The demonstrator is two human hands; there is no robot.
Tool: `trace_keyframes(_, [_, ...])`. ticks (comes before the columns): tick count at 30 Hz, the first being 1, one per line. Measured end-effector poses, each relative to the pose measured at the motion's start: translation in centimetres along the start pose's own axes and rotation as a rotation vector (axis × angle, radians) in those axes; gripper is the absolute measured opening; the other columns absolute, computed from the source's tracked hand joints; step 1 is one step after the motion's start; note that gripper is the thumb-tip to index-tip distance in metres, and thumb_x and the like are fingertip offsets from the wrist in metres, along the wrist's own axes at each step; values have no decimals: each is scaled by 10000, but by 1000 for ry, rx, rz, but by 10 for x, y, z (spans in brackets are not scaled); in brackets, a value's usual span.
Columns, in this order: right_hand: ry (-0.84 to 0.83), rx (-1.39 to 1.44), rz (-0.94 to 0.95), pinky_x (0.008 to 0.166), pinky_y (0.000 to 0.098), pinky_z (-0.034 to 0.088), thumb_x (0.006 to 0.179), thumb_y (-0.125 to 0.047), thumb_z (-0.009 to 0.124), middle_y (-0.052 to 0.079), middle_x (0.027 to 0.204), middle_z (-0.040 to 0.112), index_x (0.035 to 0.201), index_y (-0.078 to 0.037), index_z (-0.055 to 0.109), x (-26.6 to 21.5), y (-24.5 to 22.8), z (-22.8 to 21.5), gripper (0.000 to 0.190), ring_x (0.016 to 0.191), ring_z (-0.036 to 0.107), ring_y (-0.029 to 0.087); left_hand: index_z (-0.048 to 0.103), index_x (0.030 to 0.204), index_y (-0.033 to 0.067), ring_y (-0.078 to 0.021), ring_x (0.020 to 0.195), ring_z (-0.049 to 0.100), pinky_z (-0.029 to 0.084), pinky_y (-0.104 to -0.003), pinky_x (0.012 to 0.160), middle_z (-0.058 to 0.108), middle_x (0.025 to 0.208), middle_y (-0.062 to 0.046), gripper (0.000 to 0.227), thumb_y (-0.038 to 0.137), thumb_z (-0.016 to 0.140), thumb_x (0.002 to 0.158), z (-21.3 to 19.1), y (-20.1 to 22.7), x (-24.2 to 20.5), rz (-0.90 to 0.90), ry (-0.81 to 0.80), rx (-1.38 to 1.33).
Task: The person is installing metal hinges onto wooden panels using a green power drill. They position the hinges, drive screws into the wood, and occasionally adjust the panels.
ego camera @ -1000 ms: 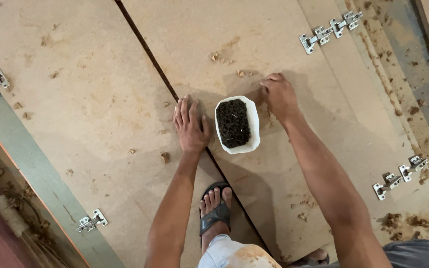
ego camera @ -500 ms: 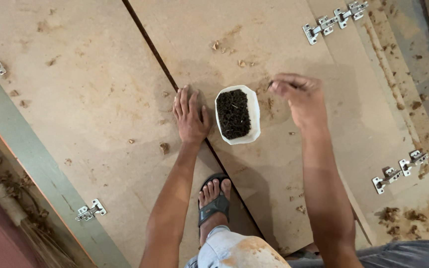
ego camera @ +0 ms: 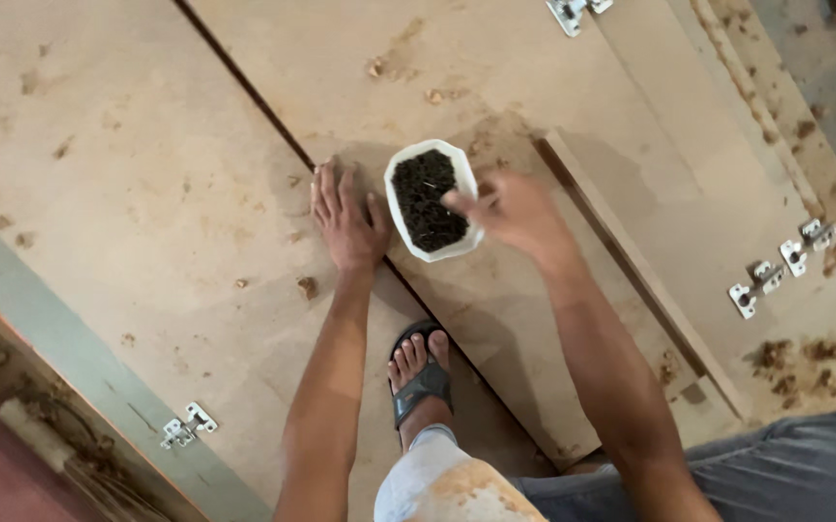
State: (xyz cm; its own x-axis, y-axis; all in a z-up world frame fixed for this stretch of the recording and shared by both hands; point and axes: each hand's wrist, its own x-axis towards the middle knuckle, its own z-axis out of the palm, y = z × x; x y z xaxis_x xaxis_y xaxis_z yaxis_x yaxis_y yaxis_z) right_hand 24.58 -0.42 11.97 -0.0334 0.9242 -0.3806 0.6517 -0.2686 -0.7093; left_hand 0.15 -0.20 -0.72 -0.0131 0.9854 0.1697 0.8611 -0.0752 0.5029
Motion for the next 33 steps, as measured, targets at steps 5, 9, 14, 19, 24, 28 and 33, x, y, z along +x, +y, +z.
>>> trace_keyframes(5, [9,-235,70,747,523,555,938,-270,594,255,841,711,941,6,745,7,33,54,315,802,698,447,513,1489,100,-395,1554,274,255,-561,1269,377,1644,-162,515,249,578,1001,8,-12,0,60,3,31])
trace_keyframes(9, [52,261,243,605,434,630,922,-131,577,232,771,741,937,64,705,-5,47,44,234,684,764,342,527,1472,80,-407,1542,308,271,-574,1251,396,1634,-180,493,249,599,1014,18,-17,-3,96,24,42])
trace_keyframes(14, [174,588,294,533,341,625,928,-13,538,163,779,752,988,97,739,-48,47,-30,237,614,746,227,639,1292,16,-417,1255,516,337,-614,1079,573,1308,-226,577,335,695,814,-33,-10,54,313,-235,269])
trace_keyframes(19, [492,810,383,547,332,626,948,-32,528,168,843,753,1090,75,715,-81,94,-114,258,653,750,225,768,983,85,-399,904,715,547,-537,829,745,957,-188,242,246,603,910,-63,81,195,682,-731,558])
trace_keyframes(24, [826,969,327,580,353,664,982,-57,493,146,941,765,1116,75,701,-96,193,-182,280,707,765,223,742,866,65,-415,893,686,532,-544,783,726,938,-201,126,115,627,852,83,285,168,995,-691,271])
trace_keyframes(28, [944,945,361,584,395,678,961,-16,489,212,950,740,1076,160,655,-98,281,-248,268,681,772,316,464,1486,10,-456,1486,324,229,-546,1250,359,1591,-264,619,292,580,948,202,392,6,639,-539,1])
trace_keyframes(33, [1131,1026,532,598,372,677,1012,-98,520,230,988,745,1191,158,580,-50,406,-319,318,737,779,315,351,1564,7,-381,1563,168,91,-610,1254,238,1678,-211,697,402,486,1005,249,406,-64,654,-517,110])
